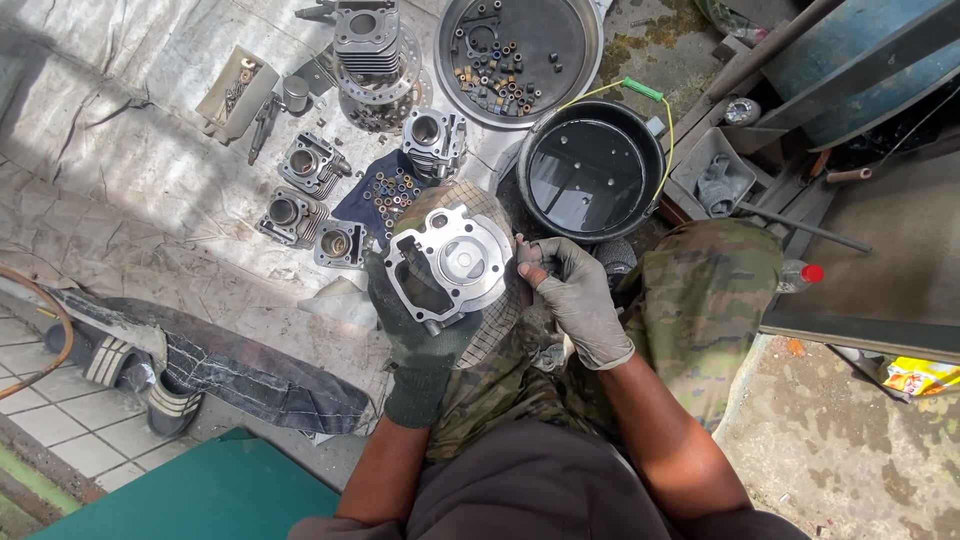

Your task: Sanding the gasket mating surface of a motorcycle engine component to remove residue and prepare it for assembly.

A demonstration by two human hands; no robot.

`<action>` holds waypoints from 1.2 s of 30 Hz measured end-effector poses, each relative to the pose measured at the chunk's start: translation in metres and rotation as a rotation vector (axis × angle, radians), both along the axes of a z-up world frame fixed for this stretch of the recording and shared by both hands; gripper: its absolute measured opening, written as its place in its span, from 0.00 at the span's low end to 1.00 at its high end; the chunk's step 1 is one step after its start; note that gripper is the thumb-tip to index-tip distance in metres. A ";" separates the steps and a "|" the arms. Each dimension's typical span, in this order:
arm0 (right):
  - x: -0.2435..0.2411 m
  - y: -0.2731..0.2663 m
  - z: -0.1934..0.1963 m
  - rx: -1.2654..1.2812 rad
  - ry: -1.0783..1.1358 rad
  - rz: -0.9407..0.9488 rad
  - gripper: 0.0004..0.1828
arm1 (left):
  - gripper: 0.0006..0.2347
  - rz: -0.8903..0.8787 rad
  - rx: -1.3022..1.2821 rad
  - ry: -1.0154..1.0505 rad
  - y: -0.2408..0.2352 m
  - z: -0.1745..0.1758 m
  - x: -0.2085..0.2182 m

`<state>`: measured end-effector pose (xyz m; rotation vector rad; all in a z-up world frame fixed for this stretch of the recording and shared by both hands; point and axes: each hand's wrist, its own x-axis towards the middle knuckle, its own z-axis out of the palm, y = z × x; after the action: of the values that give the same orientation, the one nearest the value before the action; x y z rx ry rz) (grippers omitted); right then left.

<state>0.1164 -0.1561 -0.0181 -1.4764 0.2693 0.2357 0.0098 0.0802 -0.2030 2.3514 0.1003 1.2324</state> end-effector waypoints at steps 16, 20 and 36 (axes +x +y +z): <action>-0.005 -0.011 0.018 0.212 -0.095 0.049 0.11 | 0.36 -0.032 -0.069 -0.014 -0.002 0.003 -0.005; -0.007 -0.006 0.034 0.186 -0.115 0.026 0.10 | 0.37 -0.030 -0.085 -0.021 -0.050 0.064 0.056; -0.019 0.030 0.057 -0.735 -0.966 0.277 0.11 | 0.38 -0.022 -0.160 -0.056 -0.058 0.080 0.065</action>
<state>0.0975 -0.1257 0.0387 -2.1694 -0.7058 -0.4142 0.0750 0.0222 -0.1232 2.1741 0.1484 1.2319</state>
